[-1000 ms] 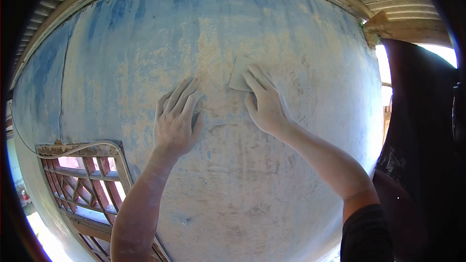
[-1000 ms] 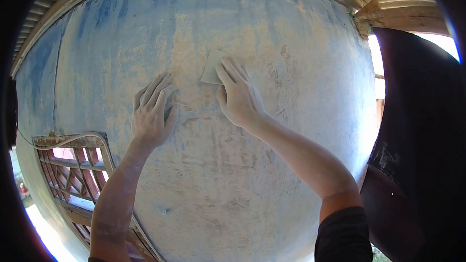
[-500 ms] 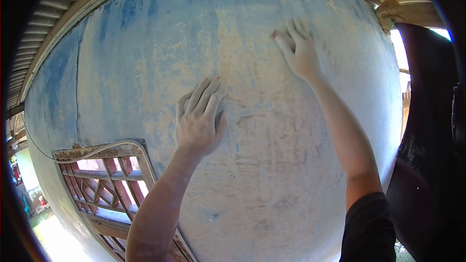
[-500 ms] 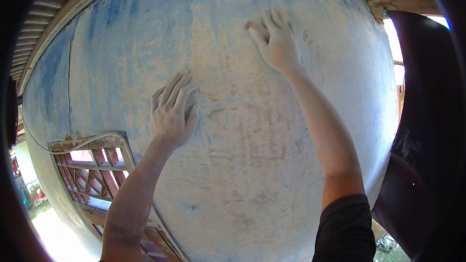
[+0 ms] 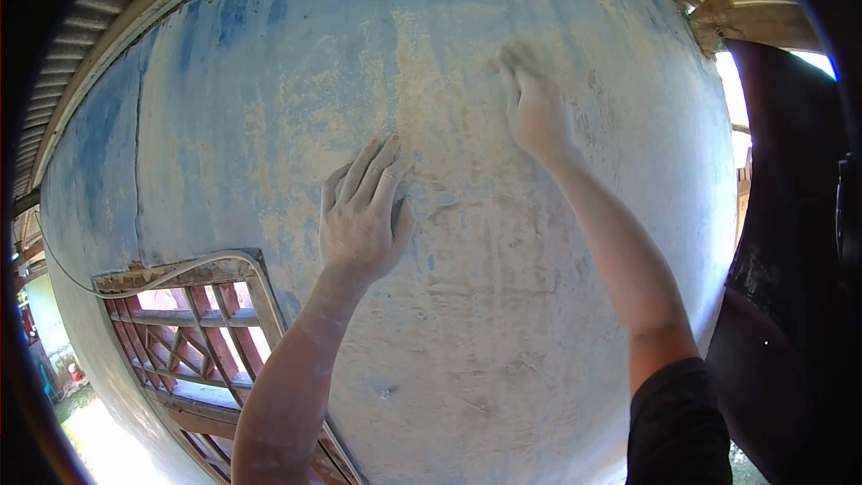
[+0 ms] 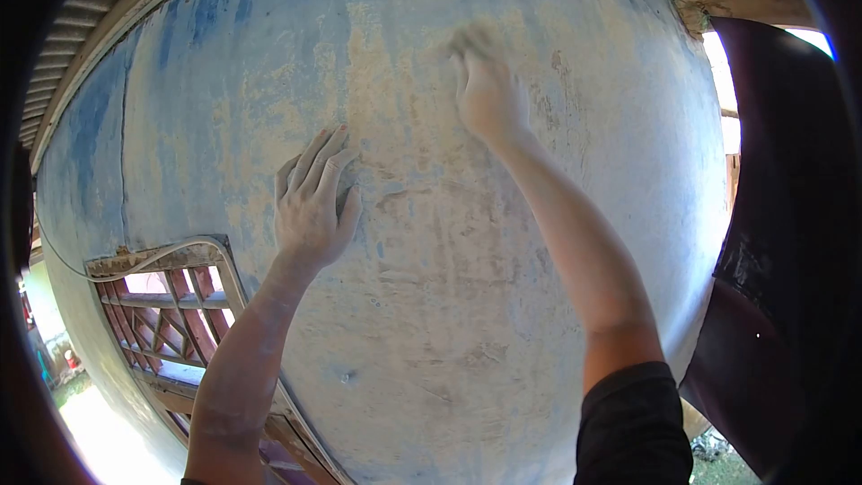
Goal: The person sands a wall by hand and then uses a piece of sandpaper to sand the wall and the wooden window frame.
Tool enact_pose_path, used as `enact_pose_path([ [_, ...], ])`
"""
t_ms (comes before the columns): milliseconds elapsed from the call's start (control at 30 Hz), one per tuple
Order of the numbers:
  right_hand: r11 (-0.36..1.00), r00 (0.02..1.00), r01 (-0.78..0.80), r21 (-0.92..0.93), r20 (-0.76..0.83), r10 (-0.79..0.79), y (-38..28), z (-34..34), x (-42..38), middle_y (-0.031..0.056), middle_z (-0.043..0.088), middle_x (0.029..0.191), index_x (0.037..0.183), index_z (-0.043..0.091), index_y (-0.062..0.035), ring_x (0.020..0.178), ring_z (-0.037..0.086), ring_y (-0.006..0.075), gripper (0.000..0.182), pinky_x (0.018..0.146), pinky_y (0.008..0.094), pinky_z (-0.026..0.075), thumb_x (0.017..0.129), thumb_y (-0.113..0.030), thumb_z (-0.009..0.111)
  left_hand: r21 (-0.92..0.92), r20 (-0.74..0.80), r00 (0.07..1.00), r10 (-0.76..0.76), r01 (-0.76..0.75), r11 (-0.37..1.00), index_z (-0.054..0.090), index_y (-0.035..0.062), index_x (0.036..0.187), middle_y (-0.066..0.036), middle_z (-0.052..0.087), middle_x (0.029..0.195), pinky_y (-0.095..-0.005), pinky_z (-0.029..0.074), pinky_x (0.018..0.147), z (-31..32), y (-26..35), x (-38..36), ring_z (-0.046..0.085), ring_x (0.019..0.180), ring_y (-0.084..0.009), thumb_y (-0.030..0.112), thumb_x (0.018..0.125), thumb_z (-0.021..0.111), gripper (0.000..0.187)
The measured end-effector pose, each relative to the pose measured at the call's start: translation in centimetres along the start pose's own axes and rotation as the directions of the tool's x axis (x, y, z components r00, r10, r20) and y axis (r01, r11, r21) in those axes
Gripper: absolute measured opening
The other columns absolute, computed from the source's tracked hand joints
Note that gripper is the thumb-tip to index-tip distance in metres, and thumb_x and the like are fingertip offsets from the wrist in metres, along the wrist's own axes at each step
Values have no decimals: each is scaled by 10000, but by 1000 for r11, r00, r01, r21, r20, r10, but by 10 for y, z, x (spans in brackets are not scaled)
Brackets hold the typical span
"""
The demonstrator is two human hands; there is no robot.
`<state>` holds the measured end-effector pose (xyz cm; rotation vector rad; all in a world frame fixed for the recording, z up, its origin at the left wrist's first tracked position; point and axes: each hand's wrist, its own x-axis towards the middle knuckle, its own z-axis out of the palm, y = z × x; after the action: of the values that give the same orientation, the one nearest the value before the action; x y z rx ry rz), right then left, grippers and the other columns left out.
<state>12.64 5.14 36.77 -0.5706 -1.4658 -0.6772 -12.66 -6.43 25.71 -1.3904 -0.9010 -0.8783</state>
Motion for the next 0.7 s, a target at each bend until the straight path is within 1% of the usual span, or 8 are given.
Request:
enact_pose_path([
  [133,983,971,-180,35,-153,183,-10,6,43,79,415,1673,1408,652,-98,1551,370,317,405,1267,455,372,1140,-262,398,5,-1,1000,-2,2,1000,576,139,1364,-55,488,1621,-487,303,1229,0,1,-1,403,1536,-235,180,913,626,456],
  [233,913,929,-369,175,41,368,-42,24,33,98,505,1610,1347,674,-83,1551,373,320,341,1251,448,396,1119,-186,443,-3,2,1000,8,-8,1000,581,133,1350,-59,492,1617,-490,309,1224,-2,1,-1,409,1533,-238,180,916,624,439],
  [300,966,954,255,46,-176,-243,-51,32,-3,115,623,1466,1318,674,-82,1491,469,287,303,1181,442,478,1086,-99,479,-3,5,1000,13,-13,1000,583,127,1344,-60,496,1614,-490,315,1220,-3,1,-2,411,1531,-240,182,915,625,434],
  [400,863,853,467,-195,-159,-497,1,29,13,98,677,1328,1321,650,-83,1372,585,281,300,1057,436,559,1072,-54,485,14,9,1000,20,-20,1000,582,117,1339,-60,497,1612,-491,326,1213,-2,2,0,414,1529,-244,188,914,629,433],
  [467,983,973,-160,87,182,142,-4,-18,34,76,695,1283,1325,649,-83,1097,719,247,327,841,399,617,1064,-10,467,26,10,1000,9,-9,1000,579,113,1341,-59,495,1613,-491,332,1210,-1,2,-1,414,1529,-245,192,913,632,438],
  [500,983,971,-160,86,194,141,16,-9,46,76,695,1283,1325,649,-83,1097,719,247,327,841,399,617,1064,-10,467,17,4,1000,10,-10,1000,577,112,1343,-60,494,1612,-490,333,1211,0,4,0,414,1527,-246,196,914,634,442],
  [567,972,913,73,-224,-376,-156,57,24,71,88,701,1281,1309,659,-84,856,734,185,357,667,316,598,1046,29,446,9,-4,1000,-1,1,1000,575,110,1346,-61,493,1612,-489,334,1213,-1,2,0,414,1526,-246,200,914,637,445],
  [700,968,990,-144,206,39,139,-49,28,30,96,654,1399,1328,666,-87,1015,710,204,382,808,374,600,1028,31,460,-4,16,999,30,-30,1000,562,112,1362,-65,483,1616,-486,328,1224,0,0,-2,405,1530,-245,214,919,638,461],
])
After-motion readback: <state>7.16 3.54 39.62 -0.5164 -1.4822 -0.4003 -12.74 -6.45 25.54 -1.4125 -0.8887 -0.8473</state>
